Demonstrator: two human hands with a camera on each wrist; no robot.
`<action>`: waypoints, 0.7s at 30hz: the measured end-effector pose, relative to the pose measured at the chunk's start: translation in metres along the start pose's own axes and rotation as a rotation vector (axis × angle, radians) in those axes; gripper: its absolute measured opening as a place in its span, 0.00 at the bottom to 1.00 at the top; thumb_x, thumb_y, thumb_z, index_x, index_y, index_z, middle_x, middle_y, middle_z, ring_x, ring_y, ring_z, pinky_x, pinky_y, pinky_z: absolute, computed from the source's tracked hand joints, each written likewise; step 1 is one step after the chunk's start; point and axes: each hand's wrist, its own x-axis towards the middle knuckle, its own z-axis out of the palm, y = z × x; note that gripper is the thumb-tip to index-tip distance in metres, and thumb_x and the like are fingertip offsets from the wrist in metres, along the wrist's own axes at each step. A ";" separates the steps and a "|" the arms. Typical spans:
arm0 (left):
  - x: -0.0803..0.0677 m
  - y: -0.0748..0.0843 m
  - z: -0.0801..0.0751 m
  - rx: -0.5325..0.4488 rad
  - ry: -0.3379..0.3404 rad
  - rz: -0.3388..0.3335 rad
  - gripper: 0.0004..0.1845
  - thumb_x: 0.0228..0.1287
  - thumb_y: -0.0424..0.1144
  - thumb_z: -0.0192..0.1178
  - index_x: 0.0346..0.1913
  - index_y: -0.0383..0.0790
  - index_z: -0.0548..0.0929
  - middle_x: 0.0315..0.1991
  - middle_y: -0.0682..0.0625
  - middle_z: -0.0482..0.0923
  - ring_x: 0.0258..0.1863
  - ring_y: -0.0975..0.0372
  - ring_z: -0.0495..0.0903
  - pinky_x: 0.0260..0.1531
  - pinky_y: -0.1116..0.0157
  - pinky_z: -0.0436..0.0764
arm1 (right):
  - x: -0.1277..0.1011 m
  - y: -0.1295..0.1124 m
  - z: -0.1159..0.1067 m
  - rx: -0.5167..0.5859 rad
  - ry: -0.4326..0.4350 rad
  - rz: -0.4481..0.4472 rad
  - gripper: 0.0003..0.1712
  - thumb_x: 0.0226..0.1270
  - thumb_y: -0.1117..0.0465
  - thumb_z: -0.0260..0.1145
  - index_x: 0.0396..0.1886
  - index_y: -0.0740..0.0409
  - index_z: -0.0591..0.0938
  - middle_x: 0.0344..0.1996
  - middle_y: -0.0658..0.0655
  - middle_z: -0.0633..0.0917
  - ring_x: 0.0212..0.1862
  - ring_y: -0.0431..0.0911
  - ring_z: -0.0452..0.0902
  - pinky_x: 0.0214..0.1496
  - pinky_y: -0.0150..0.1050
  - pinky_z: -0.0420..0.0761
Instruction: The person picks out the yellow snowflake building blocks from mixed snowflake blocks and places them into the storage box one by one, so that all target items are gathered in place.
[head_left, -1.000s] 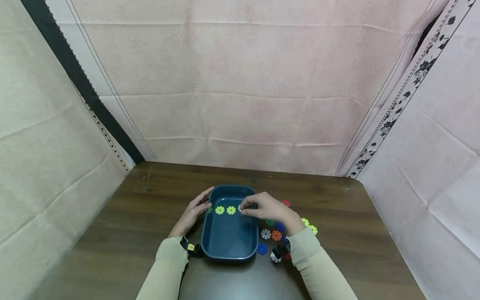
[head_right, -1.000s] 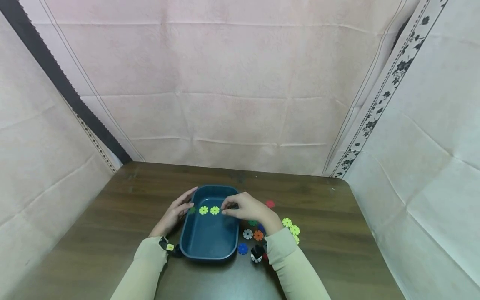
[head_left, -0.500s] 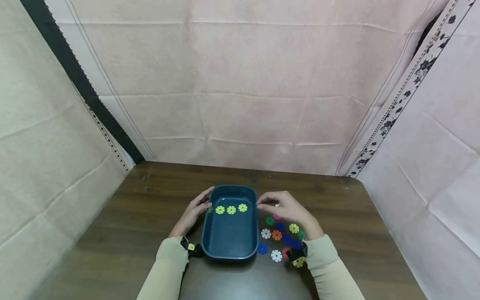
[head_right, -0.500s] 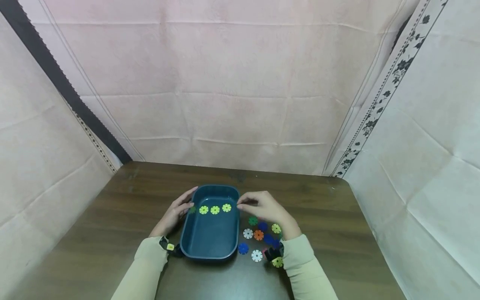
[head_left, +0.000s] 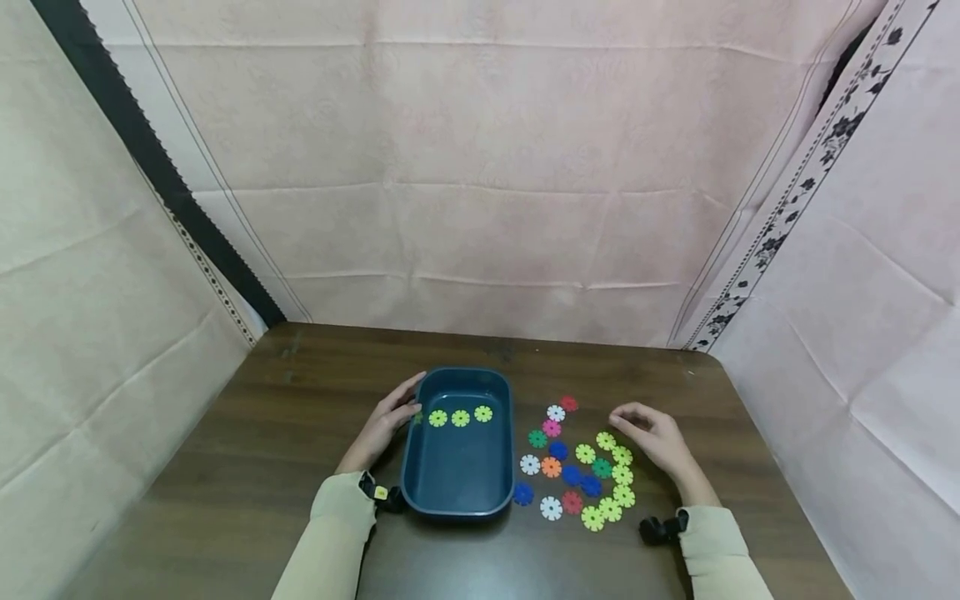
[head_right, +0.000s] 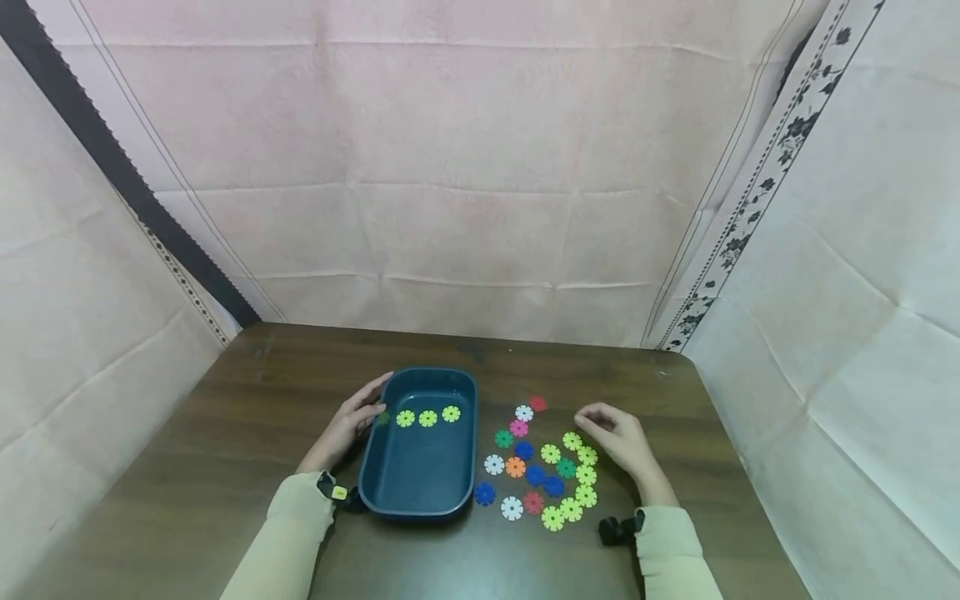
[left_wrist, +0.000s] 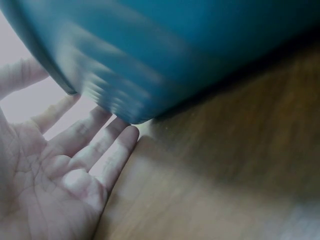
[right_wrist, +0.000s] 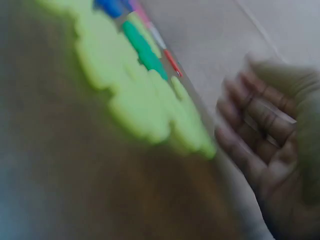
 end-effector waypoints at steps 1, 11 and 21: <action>0.000 0.000 0.000 0.001 -0.004 0.001 0.29 0.77 0.39 0.51 0.77 0.58 0.64 0.75 0.49 0.62 0.72 0.48 0.62 0.69 0.39 0.59 | -0.005 0.006 -0.001 -0.002 0.031 0.024 0.09 0.71 0.51 0.68 0.43 0.49 0.87 0.39 0.48 0.88 0.42 0.38 0.83 0.45 0.30 0.80; 0.001 -0.002 -0.001 0.011 -0.008 0.010 0.29 0.78 0.38 0.51 0.77 0.55 0.63 0.76 0.46 0.60 0.73 0.47 0.60 0.69 0.39 0.58 | -0.015 0.017 0.005 -0.127 0.007 -0.059 0.09 0.68 0.52 0.71 0.45 0.48 0.87 0.37 0.46 0.85 0.35 0.41 0.78 0.37 0.35 0.78; 0.000 -0.001 0.000 0.011 -0.004 0.014 0.29 0.77 0.38 0.50 0.77 0.56 0.63 0.75 0.47 0.61 0.73 0.47 0.62 0.69 0.40 0.59 | -0.013 0.018 0.007 -0.216 -0.038 -0.143 0.10 0.62 0.51 0.76 0.42 0.45 0.87 0.37 0.45 0.82 0.40 0.41 0.71 0.39 0.38 0.73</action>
